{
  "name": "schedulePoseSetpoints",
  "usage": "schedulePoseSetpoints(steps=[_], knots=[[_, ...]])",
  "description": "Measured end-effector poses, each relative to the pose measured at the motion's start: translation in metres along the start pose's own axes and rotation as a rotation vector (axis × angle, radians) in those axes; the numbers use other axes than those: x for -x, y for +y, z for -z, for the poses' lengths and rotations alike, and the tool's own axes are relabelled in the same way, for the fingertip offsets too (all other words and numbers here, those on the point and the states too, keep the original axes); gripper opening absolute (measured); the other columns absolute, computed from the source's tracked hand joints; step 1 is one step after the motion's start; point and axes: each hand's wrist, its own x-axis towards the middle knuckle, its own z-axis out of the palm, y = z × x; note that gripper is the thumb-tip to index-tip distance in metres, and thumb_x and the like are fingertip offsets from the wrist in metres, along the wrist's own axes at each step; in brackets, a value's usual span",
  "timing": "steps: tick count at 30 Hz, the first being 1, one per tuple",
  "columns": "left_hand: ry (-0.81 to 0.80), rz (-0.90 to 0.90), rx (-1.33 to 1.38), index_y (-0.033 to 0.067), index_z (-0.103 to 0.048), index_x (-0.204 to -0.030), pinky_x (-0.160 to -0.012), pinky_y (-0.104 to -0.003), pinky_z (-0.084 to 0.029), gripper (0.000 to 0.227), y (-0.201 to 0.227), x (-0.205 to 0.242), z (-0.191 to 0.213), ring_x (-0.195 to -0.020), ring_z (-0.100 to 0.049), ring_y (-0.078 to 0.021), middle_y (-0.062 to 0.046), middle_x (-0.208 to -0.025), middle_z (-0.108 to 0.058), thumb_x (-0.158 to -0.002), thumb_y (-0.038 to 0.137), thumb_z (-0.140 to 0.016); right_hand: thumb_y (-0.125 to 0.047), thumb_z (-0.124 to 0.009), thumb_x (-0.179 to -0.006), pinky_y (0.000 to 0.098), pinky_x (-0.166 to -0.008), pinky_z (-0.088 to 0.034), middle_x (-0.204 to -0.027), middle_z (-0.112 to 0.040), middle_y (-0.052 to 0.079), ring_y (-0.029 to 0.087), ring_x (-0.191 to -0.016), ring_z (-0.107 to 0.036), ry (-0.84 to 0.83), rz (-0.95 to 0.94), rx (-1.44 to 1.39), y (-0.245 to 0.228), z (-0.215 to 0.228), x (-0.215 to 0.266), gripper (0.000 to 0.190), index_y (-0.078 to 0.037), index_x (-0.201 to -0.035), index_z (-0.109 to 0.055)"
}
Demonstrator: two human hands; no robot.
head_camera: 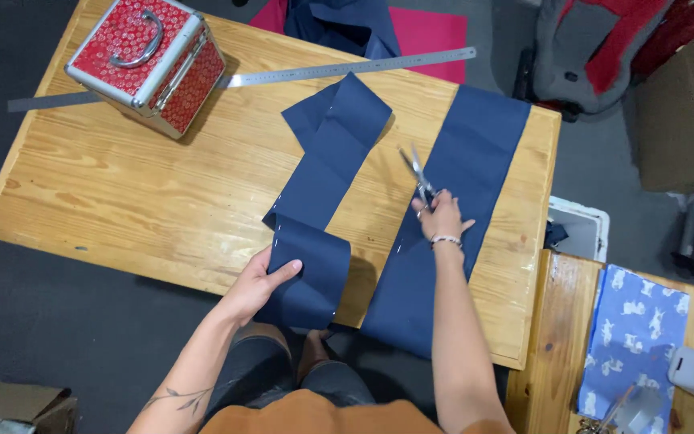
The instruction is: The person cuts a large piece of dark blue fabric on a wooden table using scissors and a metal ruler. They measure and cut the fabric into long strips, then trim the edges and cut a smaller piece from the main strip.
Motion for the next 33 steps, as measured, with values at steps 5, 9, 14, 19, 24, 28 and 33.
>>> schedulePoseSetpoints(steps=[5,9,14,19,24,28,33], knots=[[-0.010,0.019,0.083,0.0065,-0.071,-0.121,-0.071,-0.036,-0.061,0.033,0.008,0.009,0.015,-0.086,-0.073,-0.0194,-0.009,-0.100,-0.077,-0.089,0.005,-0.076,-0.063,-0.085,-0.077,0.0434,-0.092,-0.049,-0.101,-0.076,0.007,0.030,-0.102,-0.067,-0.037,0.179,-0.311,-0.008,0.021,0.052,0.052,-0.020,-0.091,-0.060],[-0.075,0.019,0.165,0.0072,-0.066,-0.133,-0.076,-0.041,-0.062,0.048,0.024,0.022,0.036,-0.097,-0.073,-0.0234,-0.013,-0.113,-0.076,-0.086,-0.001,-0.073,-0.026,-0.088,-0.073,0.0334,-0.072,-0.053,-0.079,-0.073,0.011,0.022,-0.071,-0.067,-0.486,0.475,-0.652,-0.019,0.053,0.155,0.035,-0.007,-0.091,-0.066],[-0.125,0.081,0.207,0.0054,-0.054,-0.142,-0.094,-0.038,-0.058,0.066,0.067,0.046,0.046,-0.111,-0.067,-0.0223,-0.013,-0.129,-0.068,-0.079,0.009,-0.075,-0.055,-0.053,-0.066,0.0306,-0.078,-0.049,-0.082,-0.063,0.000,0.015,-0.078,-0.061,-0.768,0.783,-0.618,-0.060,0.117,0.259,0.044,-0.015,-0.081,-0.061],[-0.196,-0.132,0.128,0.0008,-0.064,-0.127,-0.098,-0.031,-0.057,0.050,0.090,0.049,0.040,-0.109,-0.068,-0.0148,-0.005,-0.120,-0.072,-0.081,0.013,-0.080,-0.106,-0.050,-0.065,0.0304,-0.075,-0.046,-0.079,-0.062,0.002,0.017,-0.075,-0.060,-0.896,0.789,-0.656,-0.058,0.122,0.283,0.092,-0.015,-0.078,-0.060],[-0.186,-0.158,0.082,0.0040,-0.070,-0.116,-0.097,-0.030,-0.057,0.042,0.093,0.050,0.038,-0.104,-0.070,-0.0129,-0.003,-0.112,-0.075,-0.079,0.018,-0.083,-0.104,-0.054,-0.069,0.0316,-0.073,-0.046,-0.077,-0.058,0.002,0.019,-0.072,-0.058,-0.925,0.812,-0.672,-0.069,0.130,0.283,0.092,-0.013,-0.077,-0.058],[-0.123,-0.097,0.187,0.0039,-0.066,-0.124,-0.091,-0.035,-0.061,0.053,0.087,0.049,0.046,-0.103,-0.070,-0.0157,-0.005,-0.115,-0.074,-0.076,0.017,-0.084,-0.106,-0.049,-0.072,0.0312,-0.069,-0.045,-0.070,-0.059,0.003,0.019,-0.065,-0.054,-0.941,0.825,-0.625,-0.075,0.136,0.282,0.093,-0.013,-0.071,-0.057],[-0.182,-0.131,0.204,0.0062,-0.067,-0.120,-0.086,-0.030,-0.060,0.048,0.073,0.044,0.058,-0.095,-0.071,-0.0111,-0.002,-0.109,-0.075,-0.078,0.019,-0.085,-0.111,-0.033,-0.065,0.0269,-0.059,-0.043,-0.066,-0.064,-0.005,0.011,-0.060,-0.055,-0.993,0.904,-0.421,-0.087,0.135,0.273,0.098,-0.016,-0.071,-0.057]])
